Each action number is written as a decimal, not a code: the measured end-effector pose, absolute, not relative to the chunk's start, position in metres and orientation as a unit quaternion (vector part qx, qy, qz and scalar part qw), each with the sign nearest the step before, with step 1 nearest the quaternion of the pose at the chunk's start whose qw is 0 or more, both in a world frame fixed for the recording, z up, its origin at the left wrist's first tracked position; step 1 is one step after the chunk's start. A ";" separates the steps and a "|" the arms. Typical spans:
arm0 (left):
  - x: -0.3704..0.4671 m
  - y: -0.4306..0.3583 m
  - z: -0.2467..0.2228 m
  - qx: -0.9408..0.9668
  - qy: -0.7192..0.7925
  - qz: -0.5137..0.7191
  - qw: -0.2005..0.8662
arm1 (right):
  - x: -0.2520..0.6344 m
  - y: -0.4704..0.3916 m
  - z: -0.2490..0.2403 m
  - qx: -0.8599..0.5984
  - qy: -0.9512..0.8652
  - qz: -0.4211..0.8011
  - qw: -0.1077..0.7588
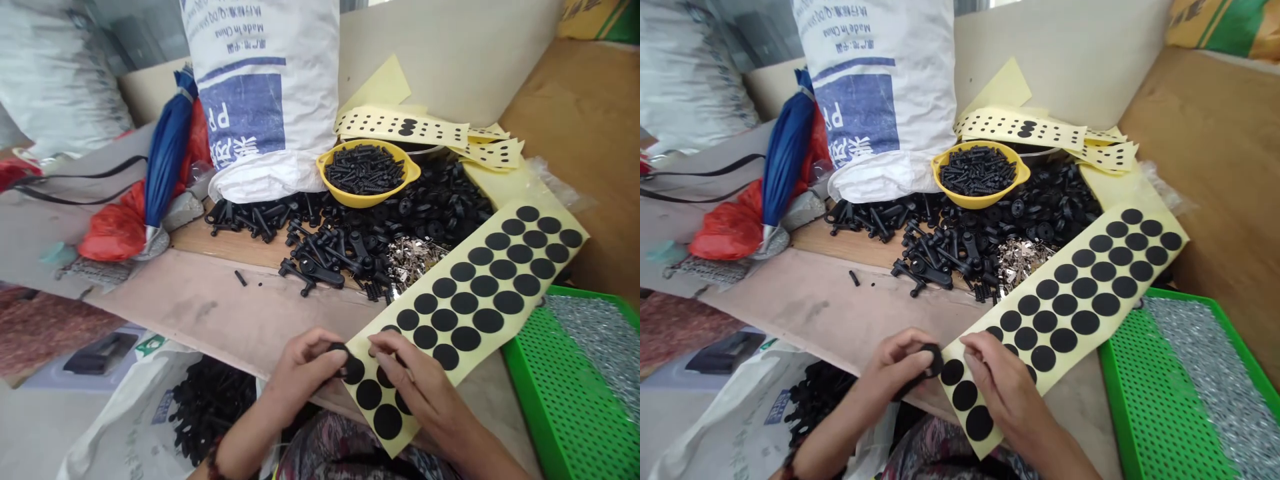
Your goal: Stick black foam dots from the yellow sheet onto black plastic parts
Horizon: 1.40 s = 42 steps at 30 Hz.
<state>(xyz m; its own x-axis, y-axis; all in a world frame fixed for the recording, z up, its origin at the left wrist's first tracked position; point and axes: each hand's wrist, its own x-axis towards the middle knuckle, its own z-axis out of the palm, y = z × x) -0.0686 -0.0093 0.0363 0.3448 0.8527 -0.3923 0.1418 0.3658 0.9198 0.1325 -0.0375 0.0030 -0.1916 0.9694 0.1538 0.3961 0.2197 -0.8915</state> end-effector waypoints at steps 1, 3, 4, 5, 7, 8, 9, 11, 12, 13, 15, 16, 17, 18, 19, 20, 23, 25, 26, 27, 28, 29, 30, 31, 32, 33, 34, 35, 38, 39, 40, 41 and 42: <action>-0.088 -0.010 0.043 0.553 0.526 0.248 0.597 | 0.136 -0.037 0.003 -0.511 -0.681 0.367 0.374; -0.126 -0.015 0.056 0.684 0.579 0.134 0.423 | 0.141 -0.038 0.001 -0.522 -0.694 0.354 0.346; -0.142 -0.018 0.060 0.717 0.609 0.089 0.327 | 0.141 -0.038 -0.001 -0.518 -0.710 0.341 0.334; -0.153 -0.021 0.062 0.734 0.636 0.057 0.231 | 0.140 -0.038 -0.004 -0.513 -0.728 0.320 0.324; -0.158 -0.030 0.060 0.766 0.634 0.051 0.094 | 0.134 -0.040 -0.012 -0.505 -0.761 0.259 0.314; -0.153 -0.033 0.055 0.792 0.604 0.064 0.066 | 0.130 -0.040 -0.016 -0.505 -0.775 0.223 0.309; -0.143 -0.037 0.049 0.824 0.556 0.081 0.066 | 0.126 -0.041 -0.021 -0.503 -0.789 0.188 0.298; -0.115 -0.042 0.035 0.881 0.452 0.083 0.114 | 0.119 -0.042 -0.029 -0.497 -0.815 0.128 0.269; -0.101 -0.043 0.027 0.894 0.423 0.069 0.130 | 0.118 -0.043 -0.032 -0.495 -0.824 0.106 0.257; -0.089 -0.044 0.020 0.905 0.401 0.060 0.132 | 0.117 -0.043 -0.035 -0.492 -0.829 0.091 0.249; -0.072 -0.043 0.007 0.912 0.392 0.051 0.111 | 0.118 -0.044 -0.036 -0.493 -0.827 0.087 0.255; -0.068 -0.043 0.002 0.912 0.394 0.052 0.098 | 0.118 -0.044 -0.036 -0.494 -0.824 0.100 0.260; -0.066 -0.043 -0.001 0.912 0.398 0.053 0.088 | 0.119 -0.045 -0.035 -0.492 -0.821 0.121 0.264; -0.067 -0.043 -0.003 0.911 0.400 0.055 0.082 | 0.120 -0.045 -0.033 -0.490 -0.817 0.146 0.268; -0.068 -0.043 -0.004 0.911 0.400 0.057 0.079 | 0.120 -0.045 -0.031 -0.488 -0.812 0.169 0.273; -0.070 -0.043 -0.005 0.912 0.399 0.058 0.078 | 0.120 -0.045 -0.029 -0.489 -0.805 0.186 0.279; -0.072 -0.044 -0.005 0.913 0.397 0.062 0.070 | 0.119 -0.044 -0.028 -0.501 -0.793 0.181 0.296; -0.072 -0.045 -0.006 0.913 0.399 0.067 0.062 | 0.117 -0.043 -0.031 -0.509 -0.799 0.145 0.284; -0.071 -0.046 -0.007 0.912 0.400 0.071 0.057 | 0.116 -0.042 -0.032 -0.510 -0.806 0.126 0.272; -0.070 -0.046 -0.007 0.912 0.400 0.074 0.053 | 0.115 -0.042 -0.033 -0.508 -0.813 0.110 0.262; -0.070 -0.046 -0.008 0.912 0.399 0.075 0.049 | 0.114 -0.041 -0.034 -0.505 -0.819 0.102 0.254; -0.069 -0.047 -0.009 0.913 0.398 0.075 0.045 | 0.113 -0.041 -0.034 -0.503 -0.820 0.105 0.251; -0.069 -0.047 -0.010 0.914 0.397 0.074 0.042 | 0.112 -0.042 -0.034 -0.501 -0.819 0.120 0.251; -0.069 -0.047 -0.011 0.915 0.394 0.074 0.039 | 0.112 -0.042 -0.033 -0.502 -0.814 0.144 0.253; -0.069 -0.048 -0.012 0.917 0.390 0.074 0.037 | 0.111 -0.043 -0.032 -0.503 -0.807 0.172 0.257; -0.069 -0.048 -0.012 0.919 0.386 0.075 0.035 | 0.111 -0.045 -0.030 -0.505 -0.799 0.200 0.259; -0.070 -0.049 -0.013 0.920 0.383 0.078 0.036 | 0.110 -0.046 -0.029 -0.504 -0.792 0.225 0.260; -0.072 -0.049 -0.013 0.921 0.379 0.084 0.040 | 0.110 -0.046 -0.028 -0.502 -0.788 0.243 0.261; -0.080 -0.049 -0.011 0.916 0.374 0.122 0.086 | 0.109 -0.047 -0.026 -0.494 -0.785 0.255 0.273; -0.084 -0.048 -0.009 0.909 0.373 0.143 0.115 | 0.110 -0.046 -0.027 -0.490 -0.787 0.254 0.275; -0.088 -0.046 -0.007 0.901 0.374 0.166 0.147 | 0.111 -0.046 -0.028 -0.481 -0.794 0.256 0.271; -0.093 -0.043 -0.005 0.890 0.377 0.187 0.174 | 0.113 -0.045 -0.029 -0.478 -0.796 0.261 0.263; -0.097 -0.038 -0.003 0.879 0.385 0.205 0.191 | 0.115 -0.044 -0.032 -0.469 -0.802 0.273 0.251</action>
<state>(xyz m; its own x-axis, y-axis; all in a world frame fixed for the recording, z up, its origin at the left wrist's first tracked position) -0.0975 -0.0384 -0.0027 0.6195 0.7554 0.2135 0.5983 -0.6305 0.4946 0.1150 -0.0437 -0.0318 -0.4348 0.8886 0.1462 0.6148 0.4115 -0.6728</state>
